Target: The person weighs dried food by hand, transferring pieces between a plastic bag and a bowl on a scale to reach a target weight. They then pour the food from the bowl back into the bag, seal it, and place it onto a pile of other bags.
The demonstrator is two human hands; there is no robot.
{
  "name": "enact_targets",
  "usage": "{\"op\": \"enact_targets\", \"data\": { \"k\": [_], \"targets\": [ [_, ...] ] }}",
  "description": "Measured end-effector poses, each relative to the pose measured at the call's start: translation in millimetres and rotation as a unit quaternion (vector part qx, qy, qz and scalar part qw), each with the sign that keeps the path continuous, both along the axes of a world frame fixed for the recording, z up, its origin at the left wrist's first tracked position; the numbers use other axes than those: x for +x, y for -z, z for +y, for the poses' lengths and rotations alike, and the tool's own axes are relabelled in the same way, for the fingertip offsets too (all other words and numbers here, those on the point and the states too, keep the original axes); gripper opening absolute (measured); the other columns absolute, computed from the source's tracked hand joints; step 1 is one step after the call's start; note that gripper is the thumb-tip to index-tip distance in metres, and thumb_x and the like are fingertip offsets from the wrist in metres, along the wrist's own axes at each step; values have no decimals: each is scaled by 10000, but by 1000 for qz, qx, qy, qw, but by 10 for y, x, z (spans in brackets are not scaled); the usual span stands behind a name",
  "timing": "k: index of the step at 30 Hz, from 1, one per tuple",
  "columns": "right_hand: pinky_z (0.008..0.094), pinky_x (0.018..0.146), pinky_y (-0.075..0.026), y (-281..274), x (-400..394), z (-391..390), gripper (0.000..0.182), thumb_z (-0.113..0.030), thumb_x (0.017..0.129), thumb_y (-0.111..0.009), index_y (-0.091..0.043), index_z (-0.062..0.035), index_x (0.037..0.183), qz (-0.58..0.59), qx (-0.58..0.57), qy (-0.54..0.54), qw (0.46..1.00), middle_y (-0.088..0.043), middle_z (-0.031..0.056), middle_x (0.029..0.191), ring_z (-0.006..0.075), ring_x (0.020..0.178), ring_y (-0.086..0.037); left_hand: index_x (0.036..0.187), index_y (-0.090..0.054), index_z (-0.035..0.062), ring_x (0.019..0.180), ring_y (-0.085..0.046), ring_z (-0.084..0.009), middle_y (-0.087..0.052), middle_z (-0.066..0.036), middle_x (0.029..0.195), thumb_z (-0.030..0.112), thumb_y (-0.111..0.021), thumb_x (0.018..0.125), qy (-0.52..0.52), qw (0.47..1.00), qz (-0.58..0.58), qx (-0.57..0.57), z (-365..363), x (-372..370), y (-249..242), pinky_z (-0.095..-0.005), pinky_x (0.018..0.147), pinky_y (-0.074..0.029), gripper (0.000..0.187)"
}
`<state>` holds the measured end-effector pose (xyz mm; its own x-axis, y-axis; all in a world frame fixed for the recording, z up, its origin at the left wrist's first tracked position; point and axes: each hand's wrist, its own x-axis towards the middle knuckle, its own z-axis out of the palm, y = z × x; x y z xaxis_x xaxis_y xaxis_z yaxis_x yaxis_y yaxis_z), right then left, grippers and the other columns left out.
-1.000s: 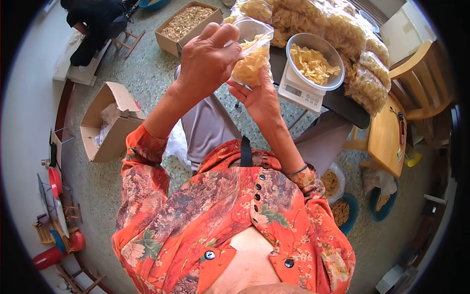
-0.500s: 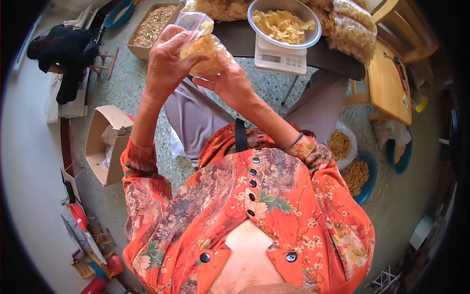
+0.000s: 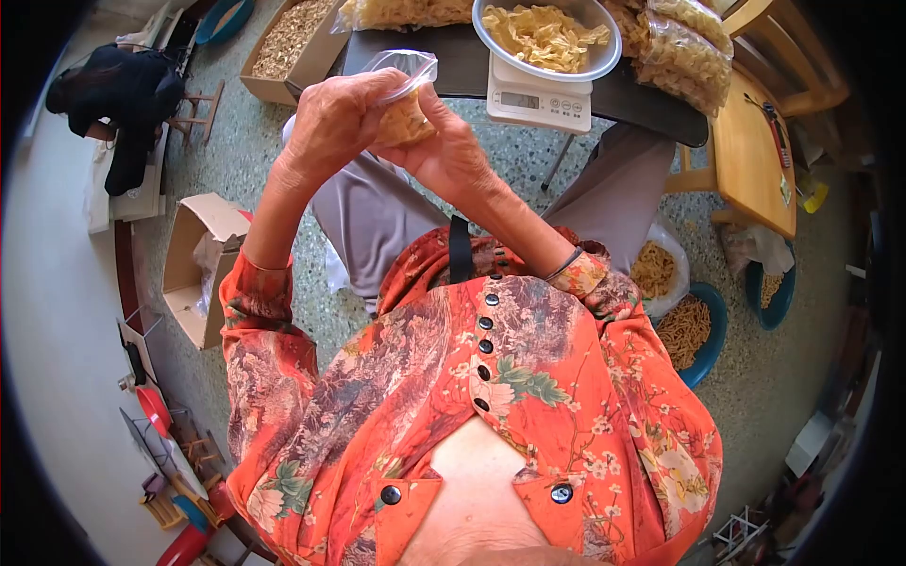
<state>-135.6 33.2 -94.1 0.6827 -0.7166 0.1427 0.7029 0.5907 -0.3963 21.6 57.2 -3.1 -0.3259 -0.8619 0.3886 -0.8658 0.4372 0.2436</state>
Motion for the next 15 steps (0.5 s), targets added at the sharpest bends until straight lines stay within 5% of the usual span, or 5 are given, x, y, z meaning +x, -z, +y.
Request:
{"op": "enact_targets", "data": {
  "k": [7, 11, 13, 15],
  "targets": [
    [457, 995, -578, 51, -38, -160, 504, -435, 1045, -589, -491, -121, 1428, 4, 3, 20, 1000, -606, 84, 1335, 224, 1211, -632, 1181, -716, 62, 893, -722, -308, -742, -123, 1020, 113, -786, 857, 18, 997, 70, -36, 71, -88, -175, -370, 799, -574, 335],
    [424, 980, -584, 116, -51, -140, 523, -432, 1027, -623, -492, -123, 1428, -7, 20, 20, 1000, -607, 84, 1333, 221, 1197, -641, 1077, -744, 14, 858, -713, -257, -735, -133, 983, 41, -775, 853, 53, 998, 25, -26, 49, 74, -31, -334, 775, -565, 227],
    [495, 1067, -528, 140, -52, -101, 592, -468, 991, -666, -509, -120, 1445, 23, -10, 5, 1000, -604, 87, 1391, 256, 1282, -597, 1027, -754, -3, 858, -714, -243, -733, -141, 977, 25, -766, 859, 49, 999, 20, -6, 44, 77, -27, -323, 770, -562, 170],
    [536, 1058, -520, 145, -77, -94, 614, -481, 978, -678, -506, -130, 1451, 15, 6, -10, 1000, -606, 79, 1390, 256, 1285, -594, 959, -759, 23, 825, -693, -304, -723, -106, 901, 71, -761, 846, 11, 990, 143, -15, 51, 30, -25, -348, 741, -560, 123]
  ]
}}
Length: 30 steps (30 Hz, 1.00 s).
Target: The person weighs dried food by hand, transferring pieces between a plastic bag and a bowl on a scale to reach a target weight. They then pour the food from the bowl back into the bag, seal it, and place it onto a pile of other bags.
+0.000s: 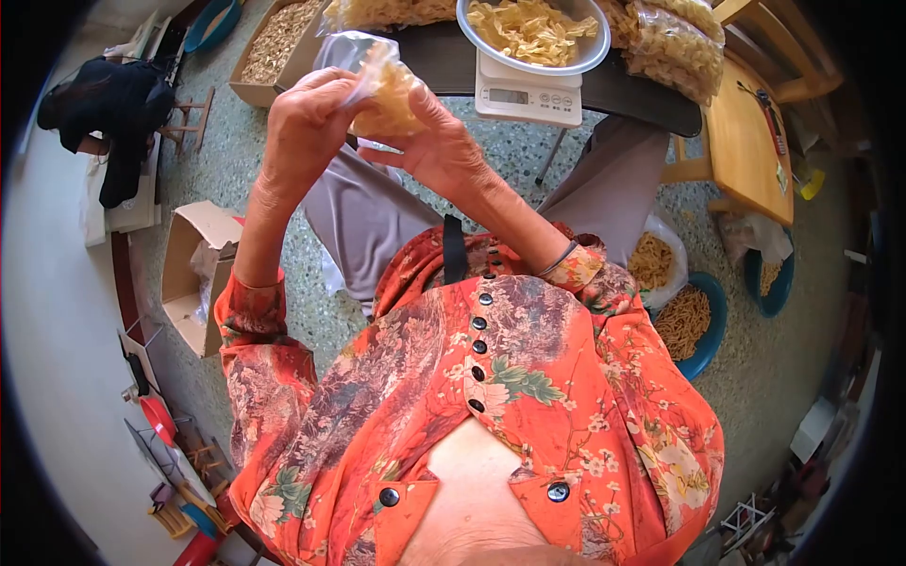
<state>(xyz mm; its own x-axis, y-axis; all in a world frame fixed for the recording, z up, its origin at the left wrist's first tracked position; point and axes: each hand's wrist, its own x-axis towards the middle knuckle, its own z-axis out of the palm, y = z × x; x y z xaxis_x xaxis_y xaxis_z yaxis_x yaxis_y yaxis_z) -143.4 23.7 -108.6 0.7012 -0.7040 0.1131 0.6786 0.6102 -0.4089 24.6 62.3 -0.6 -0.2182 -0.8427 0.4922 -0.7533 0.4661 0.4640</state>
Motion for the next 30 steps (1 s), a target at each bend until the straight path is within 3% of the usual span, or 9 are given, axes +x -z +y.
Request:
{"op": "enact_targets", "data": {
  "k": [4, 6, 13, 16, 18, 20, 21, 24, 30],
  "targets": [
    [616, 956, -549, -86, 5, -21, 584, -445, 936, -747, -508, -198, 1408, -95, 47, -68, 992, -605, 44, 1333, 256, 1250, -588, 930, -754, 34, 743, -657, -293, -683, -112, 809, 63, -749, 856, -2, 998, 60, -13, -13, -24, 53, -331, 683, -538, 80],
    [598, 942, -566, -137, 18, -9, 548, -396, 942, -752, -511, -208, 1398, -137, 48, -55, 988, -605, 42, 1332, 249, 1244, -593, 903, -740, -16, 735, -665, -213, -697, -113, 812, -25, -747, 864, -14, 999, -29, 15, 33, -56, 74, -314, 676, -522, 41],
    [386, 702, -591, -113, -25, 18, 383, -228, 967, -730, -555, -167, 1302, 7, 73, 18, 997, -637, 19, 1194, 180, 1023, -654, 898, -726, -11, 737, -648, -217, -693, -106, 812, -3, -768, 857, 25, 1000, -6, -6, 53, -69, -104, -323, 697, -519, 59],
    [353, 694, -585, -84, -26, 16, 390, -196, 969, -730, -548, -164, 1312, 15, 72, 36, 997, -637, 21, 1200, 174, 1015, -659, 895, -722, -31, 754, -639, -174, -693, -95, 815, 13, -794, 844, 25, 998, 56, 9, 86, -89, -250, -312, 696, -514, 99],
    [343, 692, -584, -34, -31, 5, 421, -180, 970, -731, -537, -175, 1343, 22, 75, 29, 996, -638, 19, 1206, 174, 1031, -662, 893, -728, -28, 749, -627, -165, -687, -89, 807, 12, -791, 848, -1, 991, 88, 100, 118, -119, -344, -305, 695, -507, 87],
    [412, 757, -613, 20, -31, -15, 486, -213, 966, -738, -512, -184, 1395, 17, 84, -1, 996, -629, 28, 1267, 203, 1122, -656, 895, -730, -28, 744, -623, -165, -686, -90, 805, 15, -794, 848, 13, 994, 88, 56, 92, -100, -312, -303, 690, -505, 90],
    [511, 849, -621, -36, -55, 10, 565, -253, 952, -755, -478, -185, 1440, 11, 83, -10, 996, -608, 38, 1337, 238, 1223, -628, 897, -731, -27, 739, -619, -166, -685, -92, 804, 19, -796, 847, 29, 996, 86, 17, 81, -91, -322, -301, 685, -503, 94],
    [588, 922, -596, -107, -76, -8, 636, -285, 937, -770, -445, -187, 1474, -76, 18, -44, 996, -585, 46, 1388, 263, 1283, -598, 905, -733, -28, 738, -621, -173, -682, -95, 797, 24, -798, 849, 13, 998, 44, -45, 97, -83, -421, -302, 680, -503, 101],
    [487, 836, -653, -48, -35, -40, 597, -249, 956, -748, -459, -154, 1469, 63, -35, 17, 997, -630, 57, 1340, 254, 1187, -667, 911, -722, -36, 709, -624, -186, -681, -101, 787, 43, -786, 875, 7, 995, 10, -99, -3, -39, -435, -314, 657, -507, 108]
  ]
}}
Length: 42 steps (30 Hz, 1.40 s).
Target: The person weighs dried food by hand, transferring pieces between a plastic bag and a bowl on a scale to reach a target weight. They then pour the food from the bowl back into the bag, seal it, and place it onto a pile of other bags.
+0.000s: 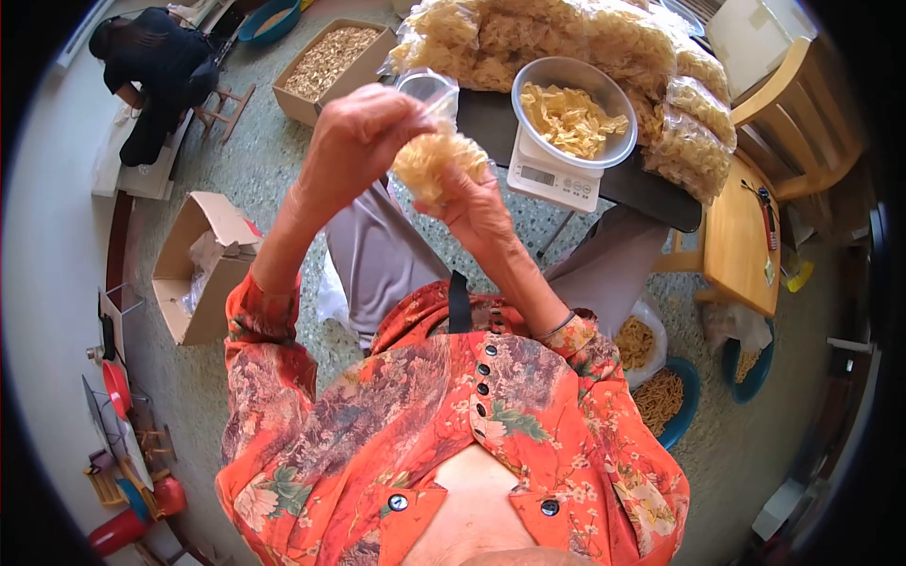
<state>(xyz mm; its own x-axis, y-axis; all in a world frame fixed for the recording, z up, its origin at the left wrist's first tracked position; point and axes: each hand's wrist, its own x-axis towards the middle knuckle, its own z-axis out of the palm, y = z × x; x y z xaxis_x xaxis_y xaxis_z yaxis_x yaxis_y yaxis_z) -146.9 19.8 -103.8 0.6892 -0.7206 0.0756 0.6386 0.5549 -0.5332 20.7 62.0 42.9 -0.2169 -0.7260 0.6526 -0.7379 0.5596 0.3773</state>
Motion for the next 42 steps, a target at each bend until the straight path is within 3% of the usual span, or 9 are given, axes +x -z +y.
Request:
{"op": "enact_targets", "data": {
  "k": [2, 10, 11, 12, 15, 22, 32, 37, 42],
  "targets": [
    [477, 850, -651, 5, 16, 16, 531, -238, 982, -714, -486, -146, 1453, 0, 22, 7, 1000, -651, 70, 1315, 237, 1178, -675, 912, -715, -43, 692, -632, -166, -678, -107, 792, 76, -784, 893, 4, 1000, 5, 7, -56, 69, -16, -298, 644, -508, 139],
    [563, 1060, -495, -61, -77, -58, 883, -336, 857, -858, -329, -151, 1539, 71, -85, 76, 991, -507, 105, 1463, 303, 1315, -559, 974, -758, -5, 764, -693, -257, -735, -133, 889, 152, -779, 895, -27, 996, -84, 21, -171, 151, -59, -342, 714, -538, 177],
    [444, 1051, -527, -133, -87, -64, 910, -270, 817, -898, -350, -66, 1513, 63, -78, 93, 991, -578, 152, 1384, 257, 1267, -601, 980, -760, -2, 778, -696, -258, -735, -130, 891, 153, -780, 892, -13, 997, -79, 18, -175, 142, -46, -342, 722, -539, 179],
    [444, 1051, -527, -151, -75, -97, 910, -270, 817, -898, -350, -66, 1513, 64, -77, 89, 991, -578, 152, 1384, 257, 1267, -601, 986, -762, 1, 792, -700, -258, -736, -126, 893, 153, -782, 888, 2, 997, -74, 14, -178, 123, -38, -342, 730, -539, 182],
    [384, 1002, -555, -251, 7, -171, 784, -233, 836, -886, -450, 16, 1438, 103, -157, 143, 972, -658, 149, 1293, 213, 1192, -650, 983, -768, 10, 824, -705, -259, -737, -120, 904, 161, -783, 884, 33, 996, -77, 13, -195, 89, -12, -349, 750, -547, 181],
    [296, 829, -604, -197, 68, -161, 429, -192, 895, -836, -662, 26, 1221, 167, -202, 153, 953, -741, 78, 1070, 137, 942, -714, 985, -766, 15, 848, -702, -296, -736, -128, 910, 168, -782, 873, 33, 994, -106, -10, -192, 116, 44, -372, 761, -554, 191],
    [287, 843, -589, -452, -37, -66, 383, -141, 947, -771, -624, 57, 1239, 148, -238, 203, 938, -741, 92, 1077, 128, 965, -697, 936, -754, 10, 820, -675, -236, -691, -90, 858, 120, -810, 822, 22, 996, -82, 15, -165, 142, 2, -346, 726, -535, 168],
    [277, 847, -581, -544, -187, -201, 341, -139, 969, -742, -627, 57, 1222, 275, -314, 219, 882, -741, 101, 1078, 115, 959, -689, 943, -749, 10, 846, -621, -164, -652, -44, 906, 95, -809, 858, 53, 991, 4, 124, -180, 75, -84, -302, 761, -501, 135],
    [281, 864, -580, -640, -206, -205, 330, -115, 951, -749, -647, 39, 1224, 260, -332, 235, 876, -741, 101, 1095, 134, 1008, -703, 934, -735, -16, 871, -635, -169, -662, -64, 912, 49, -772, 882, 84, 994, -6, 65, -286, 91, -78, -298, 787, -511, 92]
  ]
}}
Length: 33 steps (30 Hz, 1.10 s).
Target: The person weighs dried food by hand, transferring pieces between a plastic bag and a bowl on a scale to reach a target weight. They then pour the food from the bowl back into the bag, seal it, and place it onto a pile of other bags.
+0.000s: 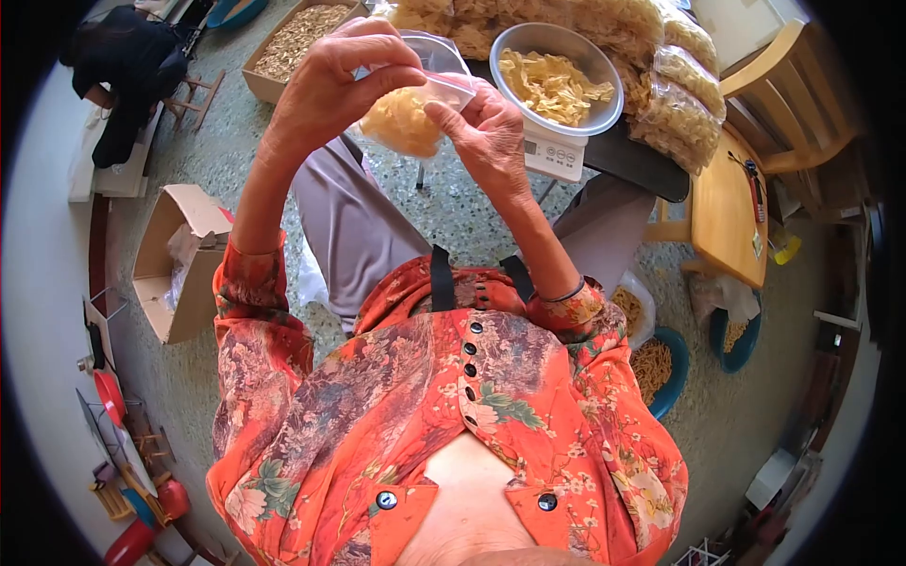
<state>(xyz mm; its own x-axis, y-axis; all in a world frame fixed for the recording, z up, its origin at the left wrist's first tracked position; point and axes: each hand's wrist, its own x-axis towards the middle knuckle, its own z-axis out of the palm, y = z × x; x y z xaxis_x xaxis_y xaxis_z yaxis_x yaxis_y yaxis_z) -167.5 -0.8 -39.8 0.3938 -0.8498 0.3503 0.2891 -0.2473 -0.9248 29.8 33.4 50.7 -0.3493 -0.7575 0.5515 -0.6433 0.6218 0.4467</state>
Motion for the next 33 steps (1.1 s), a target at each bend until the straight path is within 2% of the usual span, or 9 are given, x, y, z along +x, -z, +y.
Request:
{"op": "enact_targets", "data": {
  "k": [2, 5, 6, 10, 16, 21, 24, 26, 33],
  "targets": [
    [306, 886, -591, 21, -34, -28, 374, -87, 917, -765, -637, 56, 1239, 7, -15, 17, 1000, -740, 146, 1111, 178, 1043, -723, 937, -736, -18, 884, -643, -167, -673, -66, 917, 43, -769, 885, 3, 999, 23, -23, -33, -9, -26, -293, 803, -517, 87],
    [346, 823, -629, -205, -294, 13, 411, -43, 857, -790, -641, 65, 1225, 155, -129, 116, 973, -735, 193, 1087, 228, 1007, -749, 962, -739, -11, 892, -652, -167, -683, -68, 923, 34, -761, 891, -10, 999, 25, -34, -104, -37, -23, -292, 813, -521, 87],
    [320, 742, -619, -363, -431, 32, 346, -52, 844, -810, -691, 25, 1160, 179, -110, 135, 968, -746, 139, 1030, 195, 892, -750, 970, -740, -8, 894, -654, -169, -685, -68, 926, 32, -758, 893, -19, 999, 31, -39, -130, -49, -16, -293, 816, -523, 89],
    [281, 663, -559, -586, -995, -384, 117, -67, 869, -794, -759, -36, 976, 250, -244, 241, 906, -742, 69, 905, 138, 725, -690, 993, -736, -2, 905, -654, -167, -680, -63, 934, 28, -749, 901, -15, 998, 49, -41, -248, -73, 94, -290, 823, -522, 97],
    [346, 767, -558, -728, -1551, -939, 111, -81, 870, -729, -746, -40, 972, 468, -342, 177, 795, -721, 88, 913, 228, 792, -697, 947, -709, -5, 881, -653, -239, -664, -102, 920, 63, -719, 923, -29, 998, -45, -25, -335, -108, 176, -344, 812, -519, 73],
    [376, 798, -546, -722, -1531, -1008, 129, -61, 868, -714, -748, -80, 991, 497, -327, 100, 797, -703, 102, 925, 277, 847, -690, 932, -709, 17, 868, -656, -288, -660, -106, 910, 85, -747, 883, -68, 985, -120, -105, -292, -146, 92, -384, 789, -526, 92],
    [391, 828, -549, -648, -1420, -1106, 153, -75, 878, -707, -750, -103, 1023, 459, -368, 74, 805, -701, 106, 928, 292, 886, -691, 936, -708, 21, 873, -665, -296, -663, -109, 914, 85, -748, 877, -70, 986, -93, -119, -310, -176, 72, -395, 789, -533, 96],
    [410, 859, -548, -675, -1346, -1142, 160, -104, 886, -707, -752, -120, 1039, 490, -420, 83, 759, -699, 99, 956, 310, 931, -691, 945, -706, 22, 872, -667, -295, -666, -108, 917, 80, -741, 886, -61, 984, -98, -133, -325, -179, 53, -388, 789, -536, 90],
    [422, 858, -547, -577, -1285, -1272, 120, -129, 879, -717, -769, -131, 986, 550, -409, 68, 725, -682, 84, 998, 313, 949, -689, 982, -691, 10, 869, -677, -258, -668, -100, 916, -8, -704, 910, -44, 991, 1, -125, -270, -261, 126, -347, 785, -538, 75]
  ]
}}
